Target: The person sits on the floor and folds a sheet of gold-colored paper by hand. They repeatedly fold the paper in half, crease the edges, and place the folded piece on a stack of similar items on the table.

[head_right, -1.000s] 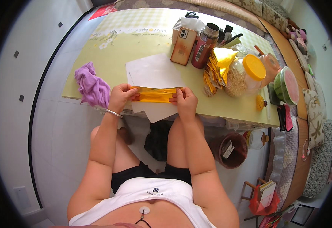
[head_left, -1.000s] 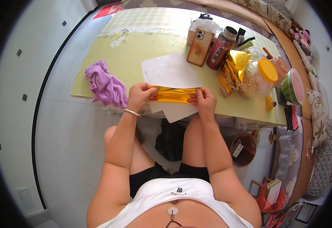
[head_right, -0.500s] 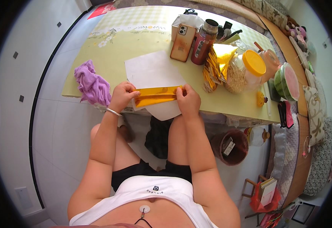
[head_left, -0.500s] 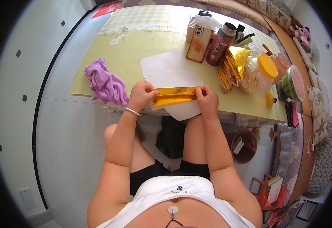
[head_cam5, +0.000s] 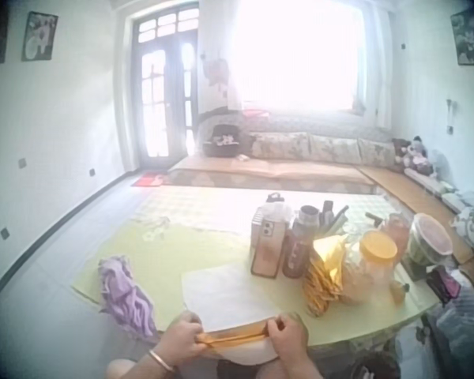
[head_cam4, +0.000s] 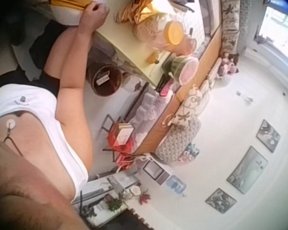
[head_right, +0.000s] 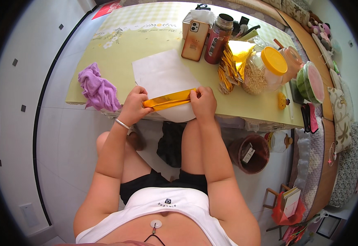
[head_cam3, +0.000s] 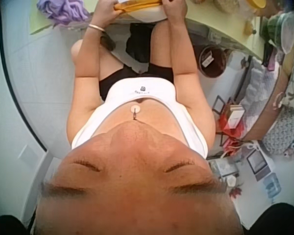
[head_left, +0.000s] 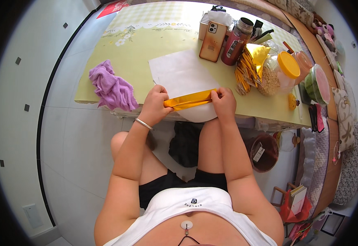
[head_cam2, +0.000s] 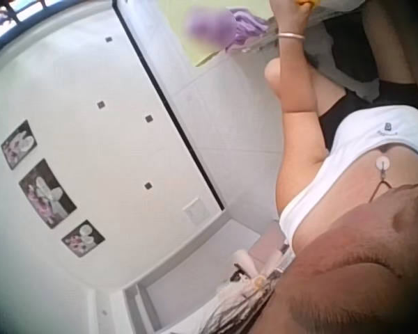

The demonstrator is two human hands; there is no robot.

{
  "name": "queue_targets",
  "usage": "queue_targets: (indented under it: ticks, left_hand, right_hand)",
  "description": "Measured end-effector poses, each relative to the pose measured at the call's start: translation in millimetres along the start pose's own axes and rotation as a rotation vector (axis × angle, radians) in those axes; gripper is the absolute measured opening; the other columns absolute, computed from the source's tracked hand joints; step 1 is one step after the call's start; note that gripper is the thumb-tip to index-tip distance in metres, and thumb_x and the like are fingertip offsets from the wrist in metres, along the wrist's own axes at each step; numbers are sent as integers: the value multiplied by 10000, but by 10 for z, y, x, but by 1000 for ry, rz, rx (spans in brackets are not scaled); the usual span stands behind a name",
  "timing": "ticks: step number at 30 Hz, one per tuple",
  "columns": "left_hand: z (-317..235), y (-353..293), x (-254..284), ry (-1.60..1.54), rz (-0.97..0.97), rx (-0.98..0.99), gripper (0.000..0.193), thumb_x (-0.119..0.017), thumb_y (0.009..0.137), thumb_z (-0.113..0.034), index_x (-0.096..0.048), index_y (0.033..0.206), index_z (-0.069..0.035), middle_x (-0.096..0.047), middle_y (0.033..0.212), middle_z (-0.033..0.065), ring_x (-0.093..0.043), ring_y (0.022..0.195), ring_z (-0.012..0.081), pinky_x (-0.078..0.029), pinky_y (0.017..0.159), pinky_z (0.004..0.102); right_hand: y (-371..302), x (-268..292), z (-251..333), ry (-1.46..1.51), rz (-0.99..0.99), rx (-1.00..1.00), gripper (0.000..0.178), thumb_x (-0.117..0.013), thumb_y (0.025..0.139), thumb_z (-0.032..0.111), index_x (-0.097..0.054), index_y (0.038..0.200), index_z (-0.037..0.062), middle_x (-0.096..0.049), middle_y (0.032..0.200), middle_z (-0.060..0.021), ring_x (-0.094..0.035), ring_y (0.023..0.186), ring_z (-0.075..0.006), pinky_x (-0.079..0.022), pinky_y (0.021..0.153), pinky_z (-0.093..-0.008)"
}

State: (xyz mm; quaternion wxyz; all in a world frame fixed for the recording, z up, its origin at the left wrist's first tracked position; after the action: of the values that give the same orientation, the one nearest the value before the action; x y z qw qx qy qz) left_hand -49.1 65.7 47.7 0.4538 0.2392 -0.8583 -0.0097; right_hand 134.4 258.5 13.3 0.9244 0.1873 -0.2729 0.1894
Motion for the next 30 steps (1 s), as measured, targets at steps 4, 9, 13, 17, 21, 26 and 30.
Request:
queue_targets:
  ticks: [4,9,13,17,21,26,30]
  left_hand:
    - [-213,-61,60,71,-54,-42,383,-896,582,-130,-622,786,43,-577,1067,149,-574,1017,337,-497,896,396]
    - [-136,-115,-30,164,-127,-34,367,-902,594,-149,-633,774,22,-592,1084,147,-571,1059,345,-490,938,410]
    - [-106,-111,-10,57,-83,-16,299,-864,657,-122,-616,741,23,-609,1101,150,-578,1065,342,-484,934,399]
    - [-95,-118,14,3,-67,-1,231,-817,751,-117,-635,727,24,-620,1106,147,-579,1068,335,-479,937,399]
    - [-18,-119,0,-8,-75,4,196,-789,795,-117,-660,746,23,-621,1117,142,-579,1069,328,-471,942,392]
    - [-76,-114,-21,48,-62,-12,187,-787,792,-135,-694,736,17,-612,1114,132,-571,1054,312,-481,932,398]
    - [-70,-100,-41,94,-66,5,150,-780,771,-108,-686,767,9,-614,1109,139,-577,1081,325,-474,942,394]
  right_hand:
    - [3,4,-13,2,4,-9,232,-710,864,246,-650,805,30,-640,865,-124,-639,767,-312,-516,709,-411]
    - [-7,26,32,14,-9,-4,217,-718,858,229,-650,801,31,-640,863,-122,-646,757,-299,-522,706,-405]
    - [-5,33,19,28,-11,-1,212,-722,856,217,-648,794,29,-633,861,-121,-646,749,-290,-524,700,-402]
    - [-23,45,69,27,-34,52,196,-720,843,178,-636,777,14,-614,849,-130,-630,731,-297,-520,688,-404]
    - [-28,43,60,52,-28,76,172,-708,823,132,-624,762,-5,-601,843,-148,-617,746,-312,-515,689,-409]
    - [-22,42,77,-14,-38,95,150,-693,821,109,-625,761,-12,-606,876,-165,-613,784,-336,-514,714,-421]
    - [-33,29,146,-81,-22,99,143,-700,823,108,-629,775,-6,-608,914,-163,-614,797,-350,-518,731,-432]
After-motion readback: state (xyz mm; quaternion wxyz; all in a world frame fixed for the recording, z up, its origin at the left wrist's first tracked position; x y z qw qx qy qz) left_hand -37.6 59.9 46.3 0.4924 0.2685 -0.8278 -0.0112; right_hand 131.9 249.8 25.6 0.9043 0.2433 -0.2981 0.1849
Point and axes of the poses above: each hand's wrist, its own y-axis towards the middle knuckle, its own x-axis out of the back of the hand, z = x × y, the point moved 10 cm from there along y, towards the middle knuckle
